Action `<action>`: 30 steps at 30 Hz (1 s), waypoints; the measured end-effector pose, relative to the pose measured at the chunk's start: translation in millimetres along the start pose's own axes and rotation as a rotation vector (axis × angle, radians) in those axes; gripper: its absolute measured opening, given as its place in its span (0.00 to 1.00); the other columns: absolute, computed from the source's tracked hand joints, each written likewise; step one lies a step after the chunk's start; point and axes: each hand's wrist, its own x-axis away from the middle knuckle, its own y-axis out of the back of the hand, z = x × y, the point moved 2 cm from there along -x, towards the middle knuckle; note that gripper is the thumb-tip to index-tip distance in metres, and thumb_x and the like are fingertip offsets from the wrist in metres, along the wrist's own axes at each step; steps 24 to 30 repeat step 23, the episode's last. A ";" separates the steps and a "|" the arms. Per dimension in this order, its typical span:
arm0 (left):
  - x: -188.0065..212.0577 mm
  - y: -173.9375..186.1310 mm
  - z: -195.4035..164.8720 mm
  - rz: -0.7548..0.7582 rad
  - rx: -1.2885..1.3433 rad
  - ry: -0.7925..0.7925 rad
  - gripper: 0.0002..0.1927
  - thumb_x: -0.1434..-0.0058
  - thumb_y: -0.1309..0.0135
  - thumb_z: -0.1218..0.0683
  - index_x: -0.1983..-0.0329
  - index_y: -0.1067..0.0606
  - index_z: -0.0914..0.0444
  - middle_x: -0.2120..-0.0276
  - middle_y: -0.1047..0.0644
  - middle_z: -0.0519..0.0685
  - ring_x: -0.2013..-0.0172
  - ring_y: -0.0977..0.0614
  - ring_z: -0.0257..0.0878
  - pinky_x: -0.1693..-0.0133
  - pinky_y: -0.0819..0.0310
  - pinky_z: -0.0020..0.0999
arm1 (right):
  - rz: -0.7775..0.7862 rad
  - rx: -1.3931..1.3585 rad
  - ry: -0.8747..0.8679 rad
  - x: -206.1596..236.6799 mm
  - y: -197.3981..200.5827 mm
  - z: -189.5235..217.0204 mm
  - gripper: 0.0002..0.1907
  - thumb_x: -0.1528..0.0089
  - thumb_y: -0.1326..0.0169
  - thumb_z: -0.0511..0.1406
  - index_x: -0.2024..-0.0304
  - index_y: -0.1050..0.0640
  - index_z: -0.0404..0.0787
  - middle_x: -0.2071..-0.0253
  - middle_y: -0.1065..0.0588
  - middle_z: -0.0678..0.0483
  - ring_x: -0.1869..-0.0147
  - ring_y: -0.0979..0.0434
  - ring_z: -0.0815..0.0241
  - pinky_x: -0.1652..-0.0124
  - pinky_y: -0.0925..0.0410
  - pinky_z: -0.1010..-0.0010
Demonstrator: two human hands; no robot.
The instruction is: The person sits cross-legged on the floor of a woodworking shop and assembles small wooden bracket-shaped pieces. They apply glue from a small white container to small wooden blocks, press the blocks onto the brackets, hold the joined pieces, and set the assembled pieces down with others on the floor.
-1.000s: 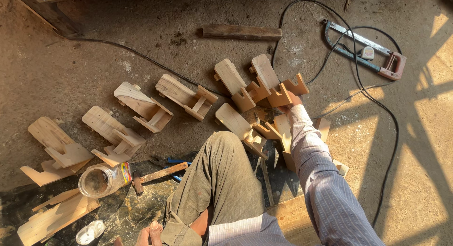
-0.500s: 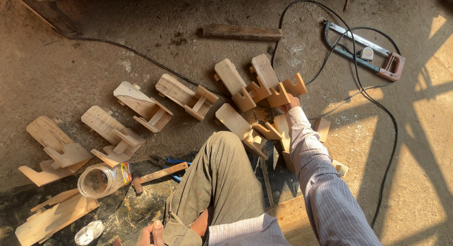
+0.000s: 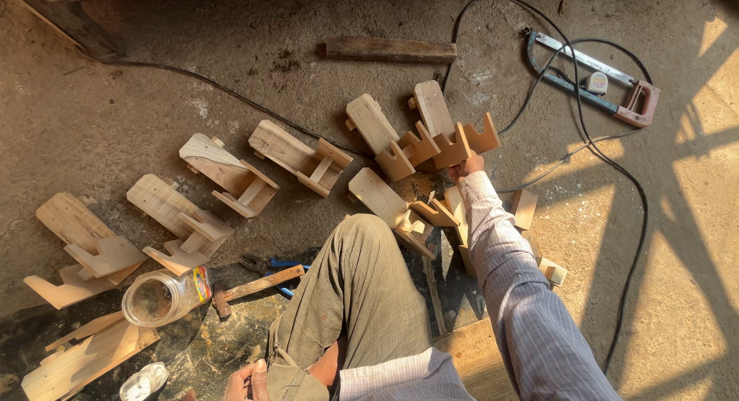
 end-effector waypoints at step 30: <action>-21.2 3.8 -3.8 0.410 0.027 0.106 0.31 0.37 0.46 0.43 0.44 0.25 0.75 0.61 0.17 0.66 0.55 0.11 0.51 0.47 0.18 0.49 | -0.198 -0.022 -0.170 -0.5 -22.3 -8.6 0.17 0.40 0.36 0.45 0.65 0.23 0.37 0.70 0.23 0.46 0.78 0.26 0.53 0.82 0.38 0.63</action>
